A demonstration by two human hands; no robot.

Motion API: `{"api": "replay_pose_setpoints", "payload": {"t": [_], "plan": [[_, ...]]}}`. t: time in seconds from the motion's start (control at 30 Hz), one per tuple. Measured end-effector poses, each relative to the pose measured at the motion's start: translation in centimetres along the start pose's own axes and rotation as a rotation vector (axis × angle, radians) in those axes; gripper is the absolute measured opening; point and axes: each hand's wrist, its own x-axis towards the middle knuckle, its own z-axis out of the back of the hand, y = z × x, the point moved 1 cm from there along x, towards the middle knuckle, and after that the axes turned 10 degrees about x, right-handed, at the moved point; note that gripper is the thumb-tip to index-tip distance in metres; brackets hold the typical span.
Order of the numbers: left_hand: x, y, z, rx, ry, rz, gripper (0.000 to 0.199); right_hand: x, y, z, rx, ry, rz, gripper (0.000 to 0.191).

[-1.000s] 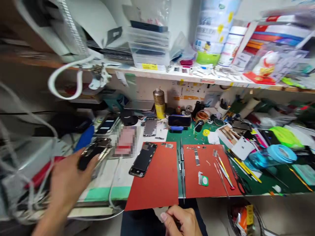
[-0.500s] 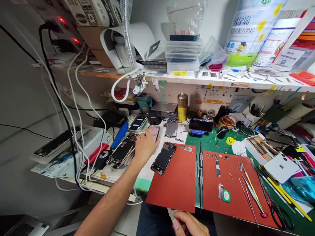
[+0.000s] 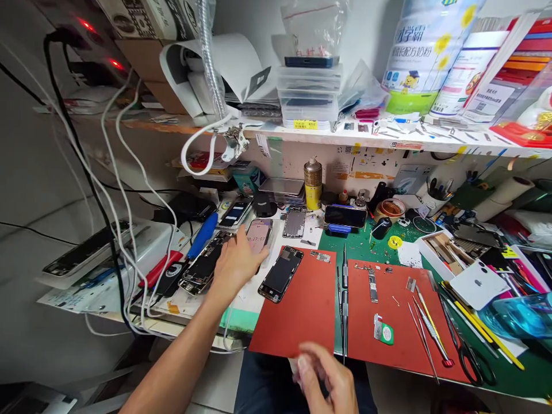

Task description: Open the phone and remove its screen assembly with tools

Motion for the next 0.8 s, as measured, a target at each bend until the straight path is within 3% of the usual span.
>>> {"api": "replay_pose_setpoints", "payload": {"t": [0.13,0.2,0.27,0.37,0.47,0.53,0.67,0.73,0.8], "plan": [[-8.9,-0.4,0.9,-0.142,-0.114,-0.145,0.089,2.5,2.7,-4.1,0.442,0.183,-0.187,0.070],[-13.0,-0.4,0.2,-0.276,-0.093,-0.231,0.085,3.3,3.7,-5.7,0.527,0.244,-0.281,0.072],[-15.8,-0.1,-1.0,-0.496,-0.019,-0.213,0.085,3.6,4.2,-6.4,0.552,0.232,-0.317,0.072],[-17.9,1.0,-3.0,-1.088,0.229,0.014,0.078,3.4,4.2,-6.3,0.554,0.224,-0.336,0.069],[-18.7,1.3,-4.4,-1.711,0.682,0.310,0.074,3.3,3.6,-5.6,0.432,0.322,-0.288,0.064],[-19.0,1.0,-4.6,-1.958,0.869,0.413,0.066,3.3,3.1,-4.6,0.233,0.350,-0.131,0.056],[-18.7,0.5,-4.8,-2.124,0.924,0.440,0.053,1.7,2.2,-1.2,-0.310,0.238,0.463,0.045],[-18.5,0.4,-5.1,-2.113,0.954,0.426,0.056,0.2,1.7,0.3,-0.474,0.342,0.698,0.040],[-18.3,0.2,-5.3,-2.102,0.967,0.401,0.059,-1.2,1.1,1.3,-0.543,0.461,0.817,0.035]]}}
